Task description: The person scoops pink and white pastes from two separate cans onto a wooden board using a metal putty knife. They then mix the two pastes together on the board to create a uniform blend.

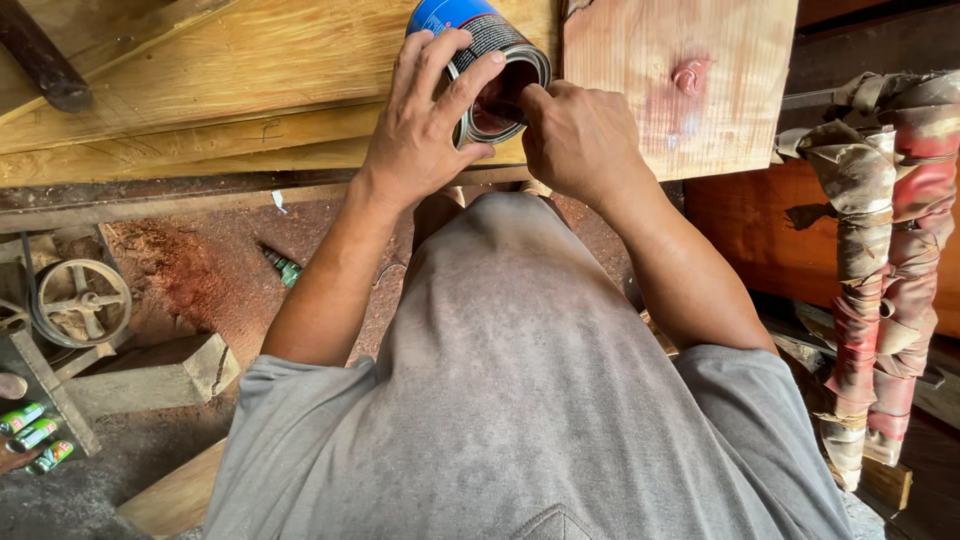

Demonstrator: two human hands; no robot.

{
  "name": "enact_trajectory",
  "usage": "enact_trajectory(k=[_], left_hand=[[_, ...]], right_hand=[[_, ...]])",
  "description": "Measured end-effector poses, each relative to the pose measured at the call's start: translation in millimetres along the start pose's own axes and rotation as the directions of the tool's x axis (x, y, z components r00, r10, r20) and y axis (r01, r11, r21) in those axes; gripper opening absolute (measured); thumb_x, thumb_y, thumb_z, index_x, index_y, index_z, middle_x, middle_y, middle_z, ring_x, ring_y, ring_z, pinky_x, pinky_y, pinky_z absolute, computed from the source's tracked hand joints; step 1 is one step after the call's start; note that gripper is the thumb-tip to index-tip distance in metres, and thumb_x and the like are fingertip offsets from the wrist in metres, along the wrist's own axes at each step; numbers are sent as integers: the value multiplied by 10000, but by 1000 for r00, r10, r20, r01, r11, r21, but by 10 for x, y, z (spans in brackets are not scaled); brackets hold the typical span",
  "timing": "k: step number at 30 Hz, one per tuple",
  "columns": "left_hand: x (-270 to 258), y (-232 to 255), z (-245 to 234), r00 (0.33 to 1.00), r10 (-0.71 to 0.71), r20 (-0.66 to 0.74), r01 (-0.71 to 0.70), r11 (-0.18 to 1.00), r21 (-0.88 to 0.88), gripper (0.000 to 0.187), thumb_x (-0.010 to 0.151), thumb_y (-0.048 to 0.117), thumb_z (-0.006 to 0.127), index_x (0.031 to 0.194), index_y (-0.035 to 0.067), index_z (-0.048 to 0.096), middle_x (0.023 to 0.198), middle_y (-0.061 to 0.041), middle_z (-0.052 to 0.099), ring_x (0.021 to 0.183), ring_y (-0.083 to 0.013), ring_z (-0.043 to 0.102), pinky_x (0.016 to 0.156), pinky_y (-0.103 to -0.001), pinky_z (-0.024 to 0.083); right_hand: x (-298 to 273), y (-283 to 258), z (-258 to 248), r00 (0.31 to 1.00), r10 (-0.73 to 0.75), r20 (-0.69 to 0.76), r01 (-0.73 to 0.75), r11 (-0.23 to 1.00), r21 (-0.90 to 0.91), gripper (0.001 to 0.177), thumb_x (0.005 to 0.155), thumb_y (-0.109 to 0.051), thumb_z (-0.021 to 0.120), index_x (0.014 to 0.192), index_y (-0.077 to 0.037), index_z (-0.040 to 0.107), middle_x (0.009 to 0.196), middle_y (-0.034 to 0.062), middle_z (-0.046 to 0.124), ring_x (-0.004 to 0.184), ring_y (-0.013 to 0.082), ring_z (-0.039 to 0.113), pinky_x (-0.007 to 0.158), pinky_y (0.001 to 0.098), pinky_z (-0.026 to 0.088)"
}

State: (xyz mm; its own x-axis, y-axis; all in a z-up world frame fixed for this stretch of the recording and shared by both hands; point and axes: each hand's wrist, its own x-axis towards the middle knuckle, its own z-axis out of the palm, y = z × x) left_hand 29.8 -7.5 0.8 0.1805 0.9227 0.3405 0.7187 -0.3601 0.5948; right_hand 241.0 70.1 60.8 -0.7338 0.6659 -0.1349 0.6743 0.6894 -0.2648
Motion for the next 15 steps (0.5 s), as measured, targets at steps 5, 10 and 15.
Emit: enact_trajectory(k=[5, 10, 15], left_hand=[[21, 0, -39, 1000, 8, 1, -8, 999, -50, 1111, 662, 197, 1061, 1574, 259, 429, 1527, -111, 421, 1453, -409, 390, 1256, -541, 410], [27, -11, -72, 1000, 2, -4, -2, 999, -47, 1114, 649, 194, 1061, 1570, 234, 435, 1529, -129, 421, 1455, -404, 390, 1247, -535, 409], [59, -131, -42, 999, -36, 9, 36, 998, -56, 1133, 616, 299, 1089, 1548, 232, 450, 1511, -119, 430, 1444, -368, 409, 1247, -505, 419]], right_hand=[[7, -18, 174, 996, 26, -86, -5, 972, 236, 107, 907, -98, 643, 985, -29, 618, 753, 182, 672, 649, 396, 648, 557, 496, 496], [-22, 2, 340, 972, 105, -210, 60, 753, 655, 121, 901, -10, 673, 1008, -14, 615, 852, 167, 716, 748, 311, 719, 677, 393, 574], [-140, 29, 467, 950, 311, -34, -126, 481, 868, 69, 943, 6, 675, 988, -6, 625, 805, 38, 666, 693, 95, 603, 591, 266, 485]])
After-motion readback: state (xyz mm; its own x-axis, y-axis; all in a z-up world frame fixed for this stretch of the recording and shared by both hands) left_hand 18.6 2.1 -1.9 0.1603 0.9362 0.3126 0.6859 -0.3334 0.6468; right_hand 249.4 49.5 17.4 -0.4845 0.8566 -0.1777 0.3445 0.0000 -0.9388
